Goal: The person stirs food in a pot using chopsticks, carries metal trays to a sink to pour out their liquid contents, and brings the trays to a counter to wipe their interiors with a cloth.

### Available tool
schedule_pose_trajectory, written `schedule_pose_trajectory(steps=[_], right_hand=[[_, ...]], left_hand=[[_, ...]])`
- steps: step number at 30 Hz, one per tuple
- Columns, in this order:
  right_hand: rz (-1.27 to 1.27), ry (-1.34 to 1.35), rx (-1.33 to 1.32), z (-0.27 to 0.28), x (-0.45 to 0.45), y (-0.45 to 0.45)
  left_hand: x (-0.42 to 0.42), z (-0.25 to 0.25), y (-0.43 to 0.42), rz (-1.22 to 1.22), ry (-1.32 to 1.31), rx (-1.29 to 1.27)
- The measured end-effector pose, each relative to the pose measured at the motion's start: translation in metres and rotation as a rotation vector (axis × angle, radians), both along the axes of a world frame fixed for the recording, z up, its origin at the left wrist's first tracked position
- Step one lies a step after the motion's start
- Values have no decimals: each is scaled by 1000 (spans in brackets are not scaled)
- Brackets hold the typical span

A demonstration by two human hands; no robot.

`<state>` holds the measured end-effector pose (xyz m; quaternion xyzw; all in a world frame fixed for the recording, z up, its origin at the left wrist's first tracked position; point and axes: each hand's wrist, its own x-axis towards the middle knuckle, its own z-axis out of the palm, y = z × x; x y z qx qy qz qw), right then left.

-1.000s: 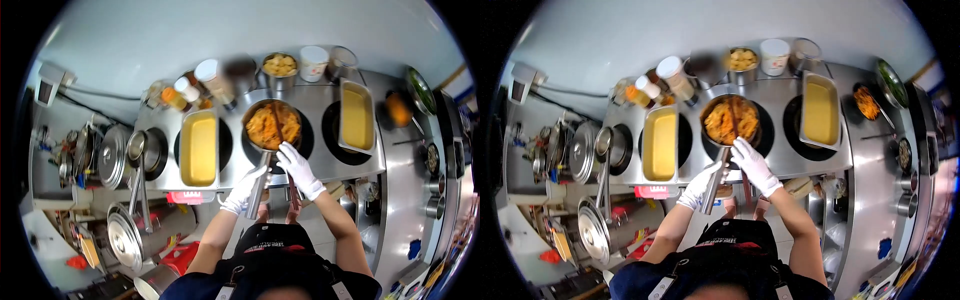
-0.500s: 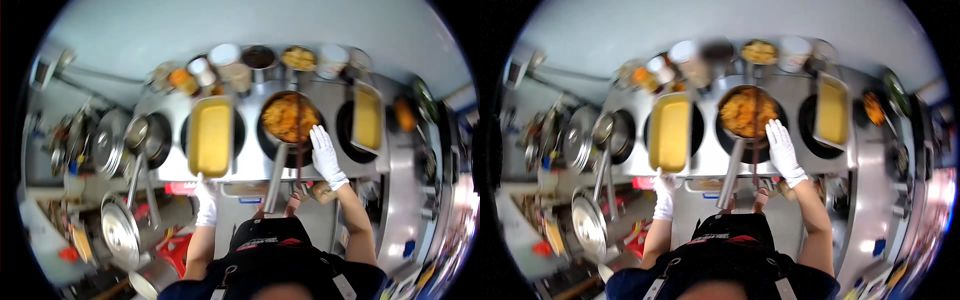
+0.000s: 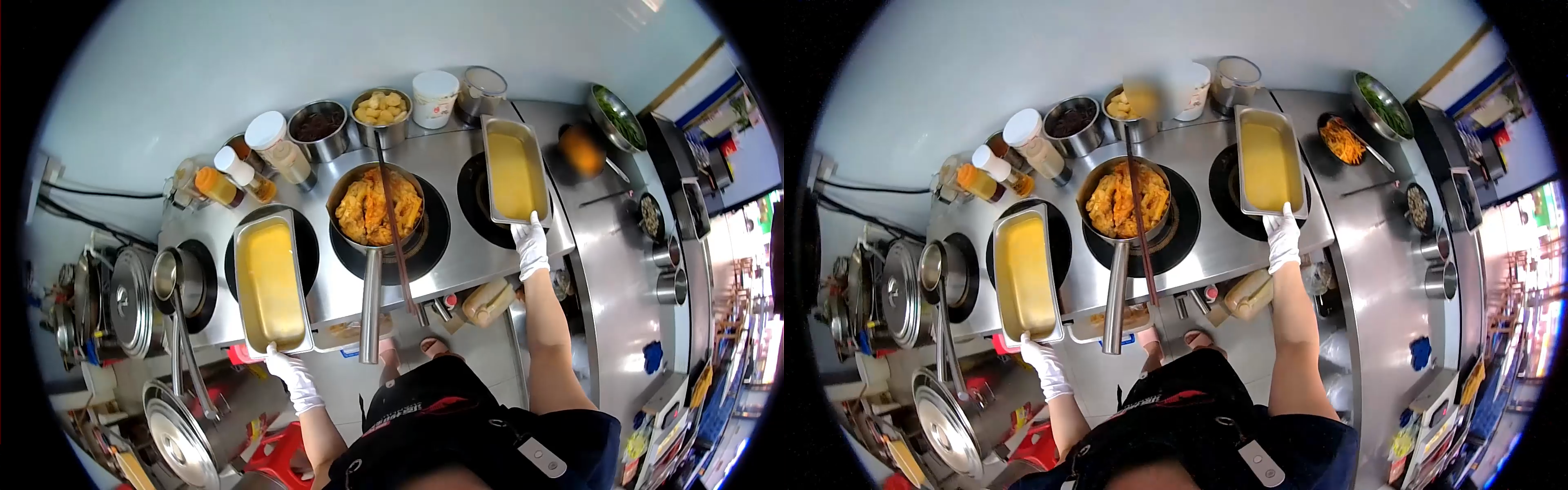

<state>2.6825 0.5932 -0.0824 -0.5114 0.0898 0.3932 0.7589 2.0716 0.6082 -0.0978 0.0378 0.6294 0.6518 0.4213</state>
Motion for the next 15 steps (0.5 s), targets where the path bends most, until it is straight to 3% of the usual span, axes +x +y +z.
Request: schedule_pose_trajectory(steps=[4,6,15], right_hand=[[-269,61,-95,-11,13,22],[-307,-15,18,-21,21,14],[-96,-203,-37,-15,64,-48]], left_hand=[[10,15,-41,41,8,28],[18,25,-64,69,3,40],[33,50,-189,194,-52,49]])
